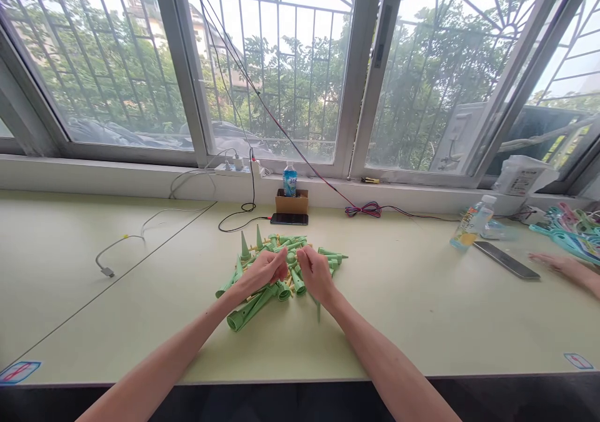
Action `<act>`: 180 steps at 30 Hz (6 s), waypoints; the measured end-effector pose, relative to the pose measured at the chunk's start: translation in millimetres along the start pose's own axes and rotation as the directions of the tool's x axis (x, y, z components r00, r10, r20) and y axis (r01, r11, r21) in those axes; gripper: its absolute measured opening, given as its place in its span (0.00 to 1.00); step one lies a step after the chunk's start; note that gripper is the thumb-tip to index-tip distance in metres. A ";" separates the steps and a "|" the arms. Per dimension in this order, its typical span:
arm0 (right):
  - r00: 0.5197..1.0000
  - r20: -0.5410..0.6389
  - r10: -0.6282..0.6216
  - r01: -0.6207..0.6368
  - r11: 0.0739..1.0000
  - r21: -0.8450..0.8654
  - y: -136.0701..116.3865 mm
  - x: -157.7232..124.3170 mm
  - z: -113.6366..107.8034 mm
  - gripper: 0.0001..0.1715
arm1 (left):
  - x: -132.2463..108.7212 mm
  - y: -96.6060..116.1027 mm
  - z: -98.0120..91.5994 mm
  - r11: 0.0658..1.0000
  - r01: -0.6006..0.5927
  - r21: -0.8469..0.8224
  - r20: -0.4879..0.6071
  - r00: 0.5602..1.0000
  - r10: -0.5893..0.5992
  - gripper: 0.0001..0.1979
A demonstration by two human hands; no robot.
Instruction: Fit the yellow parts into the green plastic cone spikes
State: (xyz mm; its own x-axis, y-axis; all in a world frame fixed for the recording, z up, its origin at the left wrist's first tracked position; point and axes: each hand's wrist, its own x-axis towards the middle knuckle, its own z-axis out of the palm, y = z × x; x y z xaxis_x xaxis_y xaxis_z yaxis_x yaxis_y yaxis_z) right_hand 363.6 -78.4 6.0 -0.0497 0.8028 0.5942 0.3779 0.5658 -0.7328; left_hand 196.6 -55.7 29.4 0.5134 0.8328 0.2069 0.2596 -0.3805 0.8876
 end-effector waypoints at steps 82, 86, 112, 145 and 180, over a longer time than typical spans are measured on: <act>1.000 0.023 0.007 -0.006 0.998 -0.058 3.2 2.7 0.6 0.29 | -4.5 -3.7 0.4 0.959 -0.251 0.130 -0.004 0.967 0.254 0.14; 1.000 0.013 0.014 -0.013 0.997 -0.078 4.3 2.9 1.3 0.30 | -4.7 -2.4 1.6 0.959 -0.247 0.140 -0.018 0.968 0.252 0.13; 0.992 0.123 -0.004 0.011 0.998 -0.061 -2.9 -0.8 2.5 0.27 | -1.0 -5.1 3.9 0.991 -0.124 -0.045 -0.127 0.985 0.118 0.19; 0.975 0.197 -0.104 0.158 0.947 -0.280 0.5 -5.3 2.3 0.23 | -4.8 2.8 0.5 0.974 -0.222 0.037 0.027 0.975 0.221 0.11; 0.966 0.222 -0.132 0.217 0.878 -0.426 -3.1 -5.0 2.3 0.22 | -3.8 -4.6 0.6 0.974 -0.226 0.028 0.051 0.973 0.224 0.12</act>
State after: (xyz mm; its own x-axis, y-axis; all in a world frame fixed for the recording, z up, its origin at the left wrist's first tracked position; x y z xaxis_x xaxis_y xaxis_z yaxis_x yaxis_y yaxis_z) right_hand 360.6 -83.8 4.5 -0.3026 0.7429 0.5972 0.7150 0.5912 -0.3732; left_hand 193.9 -57.3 24.3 0.5993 0.7049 0.3795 0.1594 -0.5697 0.8063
